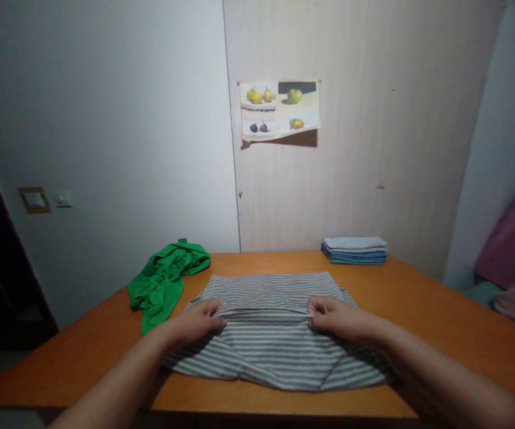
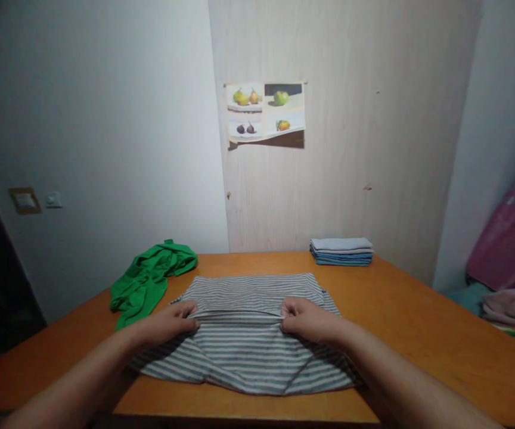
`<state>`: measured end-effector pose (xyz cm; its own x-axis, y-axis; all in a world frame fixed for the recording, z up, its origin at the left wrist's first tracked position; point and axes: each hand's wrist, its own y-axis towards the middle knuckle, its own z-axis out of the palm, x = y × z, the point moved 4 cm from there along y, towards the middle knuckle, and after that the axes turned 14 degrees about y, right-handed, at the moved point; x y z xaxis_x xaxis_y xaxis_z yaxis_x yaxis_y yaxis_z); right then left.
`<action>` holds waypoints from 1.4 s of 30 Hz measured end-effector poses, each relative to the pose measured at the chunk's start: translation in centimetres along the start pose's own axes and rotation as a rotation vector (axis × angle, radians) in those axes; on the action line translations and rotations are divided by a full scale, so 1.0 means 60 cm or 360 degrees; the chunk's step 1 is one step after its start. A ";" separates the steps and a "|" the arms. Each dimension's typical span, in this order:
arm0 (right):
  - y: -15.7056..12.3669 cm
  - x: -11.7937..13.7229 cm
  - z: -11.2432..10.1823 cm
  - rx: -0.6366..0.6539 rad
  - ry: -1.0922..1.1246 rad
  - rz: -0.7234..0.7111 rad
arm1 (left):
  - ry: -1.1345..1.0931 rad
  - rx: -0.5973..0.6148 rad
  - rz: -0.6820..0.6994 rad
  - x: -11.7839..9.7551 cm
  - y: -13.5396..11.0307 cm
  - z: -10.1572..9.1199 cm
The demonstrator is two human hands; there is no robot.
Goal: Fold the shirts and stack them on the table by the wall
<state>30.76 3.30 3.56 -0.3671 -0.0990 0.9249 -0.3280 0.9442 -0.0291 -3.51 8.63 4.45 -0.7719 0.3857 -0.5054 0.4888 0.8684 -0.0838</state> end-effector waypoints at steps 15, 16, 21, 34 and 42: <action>-0.071 0.004 -0.115 -0.0020 -0.0529 0.0207 | 0.0255 0.0237 -0.0101 0.034 -0.065 -0.063; -0.066 0.002 -0.129 -0.0089 -0.0428 0.0195 | 0.0233 0.0161 -0.0120 0.037 -0.063 -0.074; -0.029 -0.006 -0.192 -0.0550 0.0194 0.0045 | -0.0134 -0.0397 -0.0228 0.056 -0.038 -0.138; 0.123 -0.093 -0.245 -0.1190 0.1018 0.0083 | -0.0568 -0.0959 -0.0467 0.101 0.151 -0.142; 0.158 -0.199 -0.240 -0.1315 0.0597 0.0172 | -0.0414 -0.1026 -0.0687 0.168 0.221 -0.061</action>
<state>44.58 17.93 -2.31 -0.0050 -0.0249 0.9997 0.4725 0.8810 0.0243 -6.32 25.17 1.39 -0.6810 -0.0396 -0.7312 -0.2211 0.9631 0.1537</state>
